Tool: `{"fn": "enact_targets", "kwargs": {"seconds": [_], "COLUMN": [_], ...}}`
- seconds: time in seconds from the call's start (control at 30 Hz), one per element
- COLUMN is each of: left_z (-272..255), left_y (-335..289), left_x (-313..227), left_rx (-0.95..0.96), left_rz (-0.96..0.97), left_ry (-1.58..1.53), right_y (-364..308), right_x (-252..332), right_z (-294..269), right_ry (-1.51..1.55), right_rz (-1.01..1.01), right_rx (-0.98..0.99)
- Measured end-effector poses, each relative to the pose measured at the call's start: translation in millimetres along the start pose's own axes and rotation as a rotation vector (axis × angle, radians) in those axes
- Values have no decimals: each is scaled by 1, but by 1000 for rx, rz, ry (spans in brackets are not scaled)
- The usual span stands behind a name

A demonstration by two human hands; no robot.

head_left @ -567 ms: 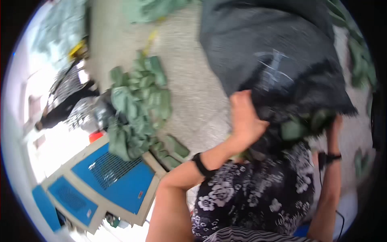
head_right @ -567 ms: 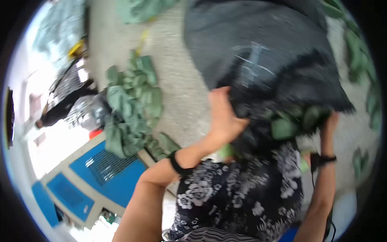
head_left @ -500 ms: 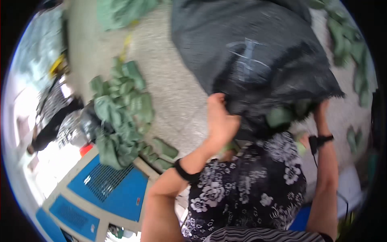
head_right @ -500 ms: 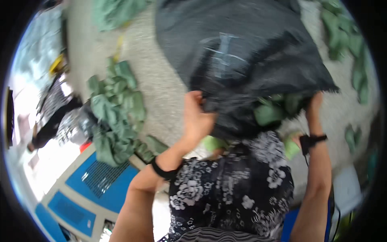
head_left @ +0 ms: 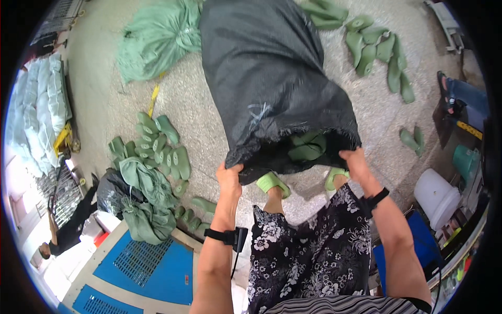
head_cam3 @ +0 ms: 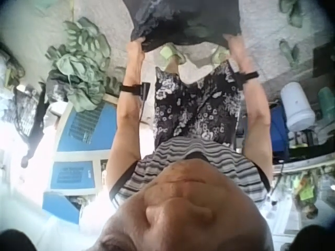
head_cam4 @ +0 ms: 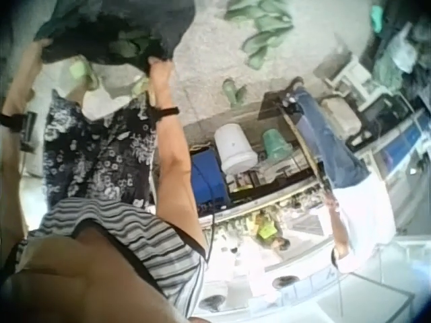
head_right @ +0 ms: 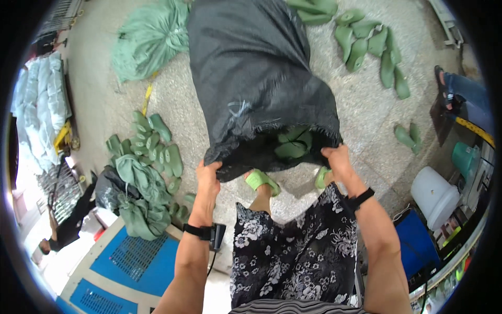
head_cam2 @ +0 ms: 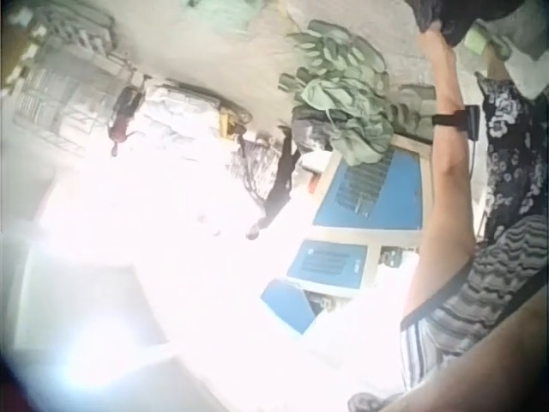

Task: Sorting green plastic shoe lasts into a large black bag on a factory floor.

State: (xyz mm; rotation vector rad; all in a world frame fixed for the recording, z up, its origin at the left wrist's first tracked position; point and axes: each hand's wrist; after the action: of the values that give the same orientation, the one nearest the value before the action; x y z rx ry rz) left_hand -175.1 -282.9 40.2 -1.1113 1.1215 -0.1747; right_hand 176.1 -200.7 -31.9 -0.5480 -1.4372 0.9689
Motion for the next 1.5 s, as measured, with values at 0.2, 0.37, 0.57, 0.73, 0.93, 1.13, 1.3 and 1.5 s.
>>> {"fn": "enact_targets", "kwargs": {"seconds": [0.2,0.37,0.57,0.73,0.93,1.13,1.3,1.5], "left_z": [4,22,53,132,141,72,49,30], "left_y": [-89,-232,-298,-283,-304,-273,-235,-167], "left_x": [-43,-127,-199,-162,-168,-186,-341,-445], "left_rx": [-74,8,82,-54,-15,-27,179,227], "left_rz": [66,24,-102,-181,-270,-166,19,126], "left_ry": [107,-159,-201,-117,-8,-23,-276,-481], "right_y": [-192,-331,-346,-310,-307,-294,-208,-131], "right_x": [133,226,345,358,371,406,509,567], "right_z": [28,24,10,-44,-70,22,11,87], "right_ry": [495,441,304,270,250,281,440,188], "right_rz": [-13,-51,-282,-241,-120,-339,-608,-678], "right_rx": [16,64,266,119,158,-13,233,238]}}
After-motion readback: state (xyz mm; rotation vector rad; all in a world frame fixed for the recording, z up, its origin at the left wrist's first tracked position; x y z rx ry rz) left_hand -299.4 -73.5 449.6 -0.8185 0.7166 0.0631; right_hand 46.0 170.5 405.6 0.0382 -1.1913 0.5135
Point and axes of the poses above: each hand's wrist, its own y-axis towards the middle knuckle, its own z-axis out of the palm, x = y × z, and after that the axes turned 13 degrees about x, right-handed
